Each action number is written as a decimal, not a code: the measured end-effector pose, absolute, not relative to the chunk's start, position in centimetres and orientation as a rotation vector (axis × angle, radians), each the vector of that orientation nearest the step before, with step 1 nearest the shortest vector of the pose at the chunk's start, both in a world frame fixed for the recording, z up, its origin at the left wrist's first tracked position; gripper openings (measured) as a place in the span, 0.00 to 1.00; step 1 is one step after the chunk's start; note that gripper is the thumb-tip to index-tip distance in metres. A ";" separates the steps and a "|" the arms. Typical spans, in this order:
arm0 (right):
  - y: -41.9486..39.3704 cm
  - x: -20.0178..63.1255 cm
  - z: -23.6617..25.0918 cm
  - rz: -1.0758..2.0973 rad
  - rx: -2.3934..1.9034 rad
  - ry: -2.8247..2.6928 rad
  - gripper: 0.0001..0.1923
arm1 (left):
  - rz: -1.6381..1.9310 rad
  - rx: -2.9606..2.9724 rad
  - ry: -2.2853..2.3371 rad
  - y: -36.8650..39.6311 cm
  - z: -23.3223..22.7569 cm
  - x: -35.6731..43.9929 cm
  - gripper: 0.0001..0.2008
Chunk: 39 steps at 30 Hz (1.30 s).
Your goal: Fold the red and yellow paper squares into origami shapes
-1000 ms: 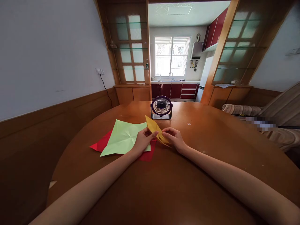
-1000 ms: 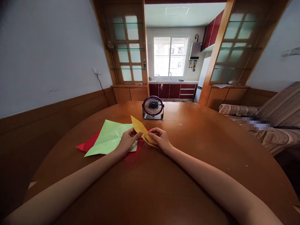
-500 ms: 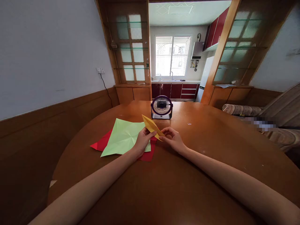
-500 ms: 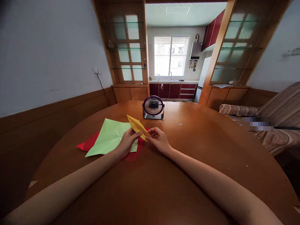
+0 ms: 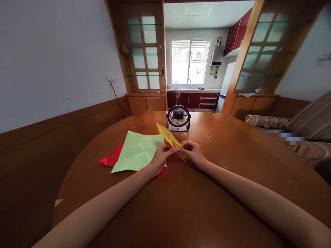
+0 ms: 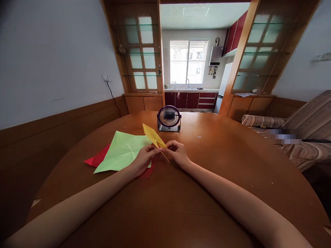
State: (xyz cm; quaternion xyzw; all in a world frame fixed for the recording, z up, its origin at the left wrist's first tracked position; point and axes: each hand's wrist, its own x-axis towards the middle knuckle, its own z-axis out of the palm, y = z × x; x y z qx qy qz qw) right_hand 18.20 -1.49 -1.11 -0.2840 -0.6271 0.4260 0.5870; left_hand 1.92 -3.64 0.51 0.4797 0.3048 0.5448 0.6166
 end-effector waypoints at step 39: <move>-3.3 17.8 -0.7 0.401 -0.890 -1.694 0.09 | 1.328 1.260 0.862 -3.6 1.0 1.2 0.16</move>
